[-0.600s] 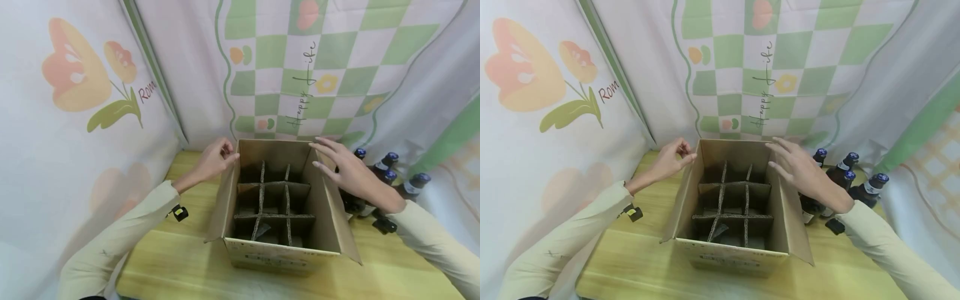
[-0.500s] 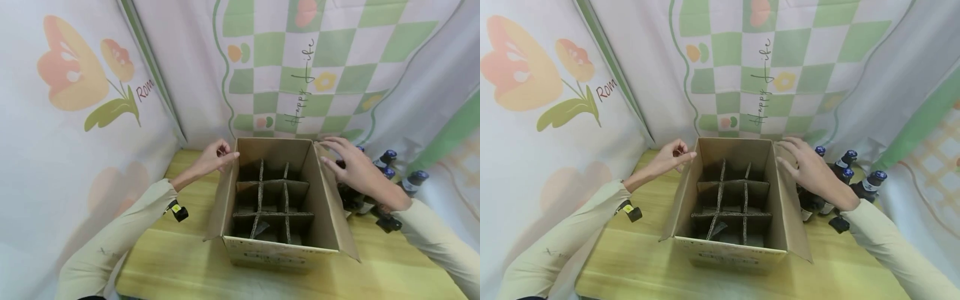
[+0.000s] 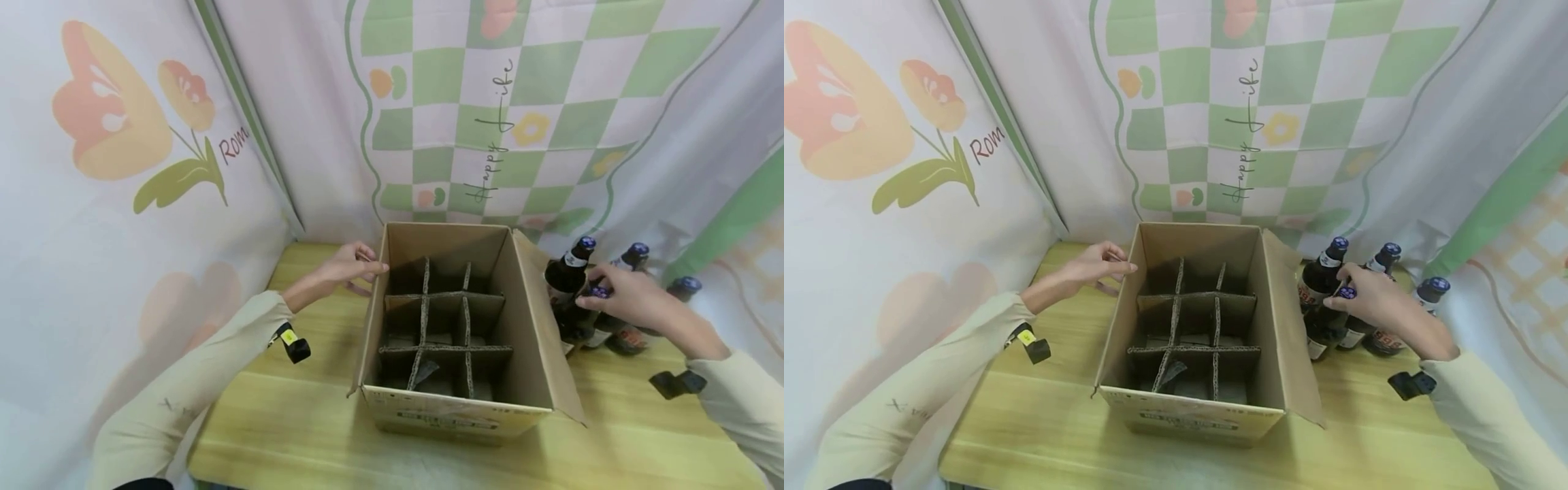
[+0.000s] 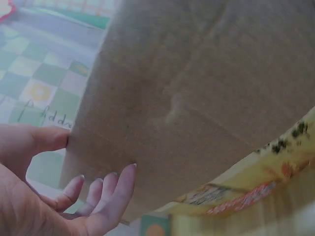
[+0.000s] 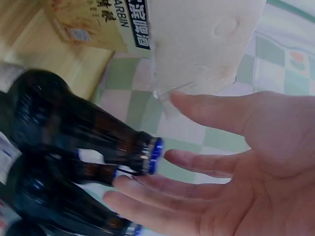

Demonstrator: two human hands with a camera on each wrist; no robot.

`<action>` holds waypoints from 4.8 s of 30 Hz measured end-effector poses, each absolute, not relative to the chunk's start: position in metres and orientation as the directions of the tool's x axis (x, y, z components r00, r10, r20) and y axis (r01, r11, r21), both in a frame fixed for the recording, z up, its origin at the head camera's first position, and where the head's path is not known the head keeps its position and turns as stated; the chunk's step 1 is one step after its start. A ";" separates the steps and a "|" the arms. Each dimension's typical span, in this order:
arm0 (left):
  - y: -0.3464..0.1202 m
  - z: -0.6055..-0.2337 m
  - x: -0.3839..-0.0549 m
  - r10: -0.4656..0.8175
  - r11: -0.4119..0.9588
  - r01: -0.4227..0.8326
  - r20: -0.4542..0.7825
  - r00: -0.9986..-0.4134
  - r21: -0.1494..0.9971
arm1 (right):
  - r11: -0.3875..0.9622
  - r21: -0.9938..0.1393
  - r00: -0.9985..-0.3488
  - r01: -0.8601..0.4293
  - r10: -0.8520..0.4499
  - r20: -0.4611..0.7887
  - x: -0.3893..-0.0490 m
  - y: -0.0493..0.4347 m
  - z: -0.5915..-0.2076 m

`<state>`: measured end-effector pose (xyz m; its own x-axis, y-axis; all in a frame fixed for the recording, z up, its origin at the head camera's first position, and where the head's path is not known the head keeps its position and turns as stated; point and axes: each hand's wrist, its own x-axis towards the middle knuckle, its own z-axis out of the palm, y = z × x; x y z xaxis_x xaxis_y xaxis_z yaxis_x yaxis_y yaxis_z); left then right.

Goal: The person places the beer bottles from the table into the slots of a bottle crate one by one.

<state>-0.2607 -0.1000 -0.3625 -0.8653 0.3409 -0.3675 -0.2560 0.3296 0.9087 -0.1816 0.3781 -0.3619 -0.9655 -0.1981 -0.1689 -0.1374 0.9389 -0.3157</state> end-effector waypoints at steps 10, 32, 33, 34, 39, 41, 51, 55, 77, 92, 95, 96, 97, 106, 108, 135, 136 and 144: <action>-0.102 -0.367 -0.263 0.330 0.246 -0.305 -0.376 -0.866 0.920 | 0.888 -0.459 -0.991 0.024 -0.040 -0.129 -0.177 0.391 -0.409; -0.105 -0.365 -0.269 0.321 0.281 -0.356 -0.437 -0.840 0.891 | 0.595 -0.804 -0.836 -0.021 0.430 0.340 -0.171 0.360 -0.491; -0.106 -0.365 -0.270 0.328 0.285 -0.361 -0.444 -0.834 0.888 | 0.601 -0.799 -0.831 -0.015 0.437 0.344 -0.171 0.359 -0.491; -0.106 -0.364 -0.270 0.337 0.286 -0.365 -0.449 -0.828 0.886 | 0.612 -0.791 -0.829 -0.003 0.441 0.345 -0.171 0.360 -0.490; -0.106 -0.365 -0.270 0.362 0.277 -0.391 -0.473 -0.804 0.878 | 0.654 -0.756 -0.827 0.007 0.429 0.364 -0.163 0.360 -0.479; -0.106 -0.365 -0.269 0.358 0.277 -0.400 -0.480 -0.801 0.874 | 0.659 -0.752 -0.826 -0.009 0.419 0.377 -0.160 0.360 -0.471; -0.104 -0.369 -0.268 0.349 0.257 -0.396 -0.467 -0.812 0.881 | 0.646 -0.762 -0.892 -0.030 0.327 0.313 -0.154 0.368 -0.411; -0.105 -0.369 -0.268 0.350 0.258 -0.389 -0.461 -0.816 0.885 | 0.631 -0.775 -0.898 -0.039 0.318 0.304 -0.151 0.368 -0.390; -0.101 -0.374 -0.265 0.343 0.243 -0.365 -0.431 -0.834 0.899 | 0.474 -0.865 -0.750 -0.163 0.511 0.421 -0.152 0.348 -0.285; -0.101 -0.376 -0.258 0.327 0.248 -0.373 -0.440 -0.837 0.894 | 0.475 -0.775 -0.726 -0.416 0.340 0.598 -0.166 0.270 -0.258; -0.101 -0.377 -0.257 0.330 0.241 -0.380 -0.443 -0.834 0.893 | 0.470 -0.774 -0.718 -0.425 0.345 0.604 -0.170 0.265 -0.250; -0.102 -0.377 -0.257 0.329 0.241 -0.377 -0.441 -0.835 0.894 | 0.460 -0.780 -0.720 -0.424 0.351 0.599 -0.171 0.263 -0.247; -0.102 -0.377 -0.257 0.328 0.240 -0.376 -0.440 -0.836 0.895 | 0.450 -0.786 -0.726 -0.424 0.350 0.592 -0.171 0.261 -0.245; -0.101 -0.378 -0.259 0.334 0.237 -0.364 -0.428 -0.840 0.901 | 0.470 -0.744 -0.814 -0.474 0.088 0.574 -0.187 0.231 -0.245; -0.100 -0.378 -0.258 0.334 0.234 -0.365 -0.427 -0.840 0.901 | 0.474 -0.733 -0.825 -0.488 0.025 0.565 -0.192 0.222 -0.248; -0.097 -0.383 -0.263 0.384 0.241 -0.342 -0.413 -0.826 0.908 | 0.464 -0.755 -0.879 -0.463 -0.130 0.459 -0.267 0.146 -0.302; -0.097 -0.383 -0.263 0.386 0.241 -0.342 -0.413 -0.825 0.908 | 0.466 -0.759 -0.884 -0.455 -0.129 0.450 -0.270 0.145 -0.304; -0.096 -0.382 -0.262 0.382 0.243 -0.339 -0.411 -0.828 0.909 | 0.476 -0.764 -0.895 -0.437 -0.148 0.420 -0.278 0.136 -0.316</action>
<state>-0.2620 -0.0955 -0.3815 -0.8281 0.3817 -0.4106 -0.3386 0.2432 0.9090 -0.2784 0.1363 -0.3158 -0.8953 -0.1476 0.4203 -0.4368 0.4757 -0.7635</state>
